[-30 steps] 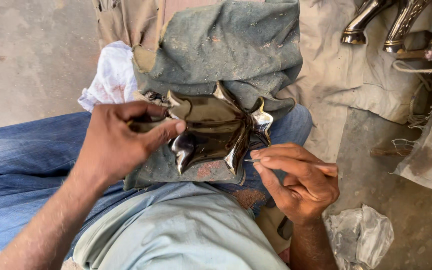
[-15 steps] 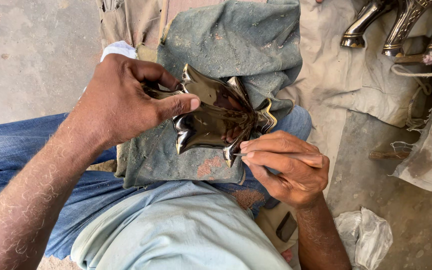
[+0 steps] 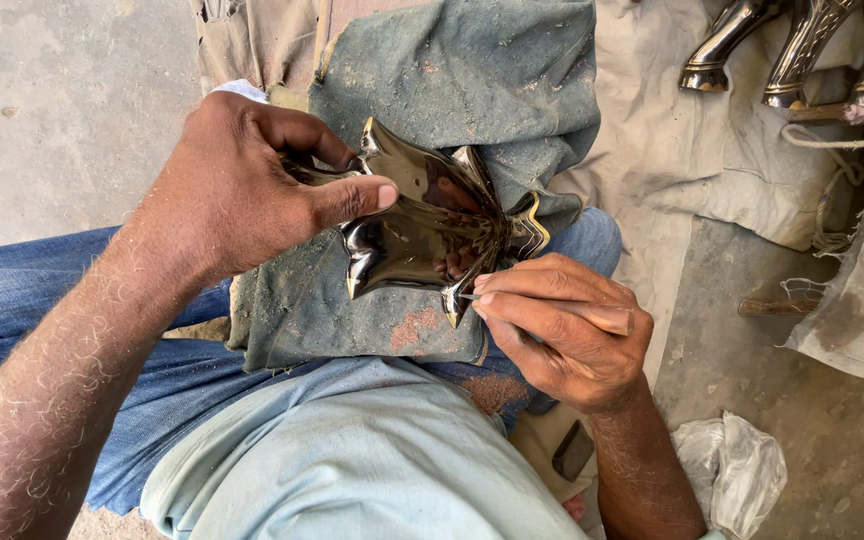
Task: The person sits cross-legged on the floor and uses a small metal tool to polish and refine the surface of a shiny, leaf-shaped metal object. They rotate the object frequently to access different edges and surfaces, maintaining steady hand contact with the tool and object.
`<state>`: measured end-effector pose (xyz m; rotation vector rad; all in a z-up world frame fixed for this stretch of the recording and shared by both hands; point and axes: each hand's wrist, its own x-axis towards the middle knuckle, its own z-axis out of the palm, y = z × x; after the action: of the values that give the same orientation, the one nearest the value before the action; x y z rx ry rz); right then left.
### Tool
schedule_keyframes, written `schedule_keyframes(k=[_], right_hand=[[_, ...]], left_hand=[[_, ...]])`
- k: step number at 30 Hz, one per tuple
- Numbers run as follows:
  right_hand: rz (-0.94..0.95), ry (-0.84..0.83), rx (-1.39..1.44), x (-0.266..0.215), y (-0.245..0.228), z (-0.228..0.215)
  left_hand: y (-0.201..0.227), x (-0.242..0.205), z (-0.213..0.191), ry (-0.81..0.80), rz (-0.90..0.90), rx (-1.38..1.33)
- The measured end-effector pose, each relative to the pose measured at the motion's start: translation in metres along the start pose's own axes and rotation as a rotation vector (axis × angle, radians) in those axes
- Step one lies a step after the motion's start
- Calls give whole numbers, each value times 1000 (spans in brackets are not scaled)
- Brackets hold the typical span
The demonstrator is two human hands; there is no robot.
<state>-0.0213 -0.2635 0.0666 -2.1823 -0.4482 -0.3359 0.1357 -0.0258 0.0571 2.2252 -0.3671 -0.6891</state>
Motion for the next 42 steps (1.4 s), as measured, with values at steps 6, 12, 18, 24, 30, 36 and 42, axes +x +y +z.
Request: schedule_keyframes(k=[6,12,18,24,30,36,42], right_hand=[[-26,6,8,0,4,0],[-74,75,89,-9,13,7],[10,382,269,-36,21,24],[235,572,525,-69,12,19],[350,403,251,-66,-9,22],[108,350,144,-40,-6,35],[34,325,169,-26,3,35]], left_hand=[[-2,1,0,-7,7,-29],[-3,2,0,0,-5,-21],[-3,4,-1,-19,-53,-5],[-2,5,0,-41,-96,-131],[5,4,-1,-58,-211,-119],[3,5,-1,-71,-212,-151],[0,9,0,-83,-246,-139]])
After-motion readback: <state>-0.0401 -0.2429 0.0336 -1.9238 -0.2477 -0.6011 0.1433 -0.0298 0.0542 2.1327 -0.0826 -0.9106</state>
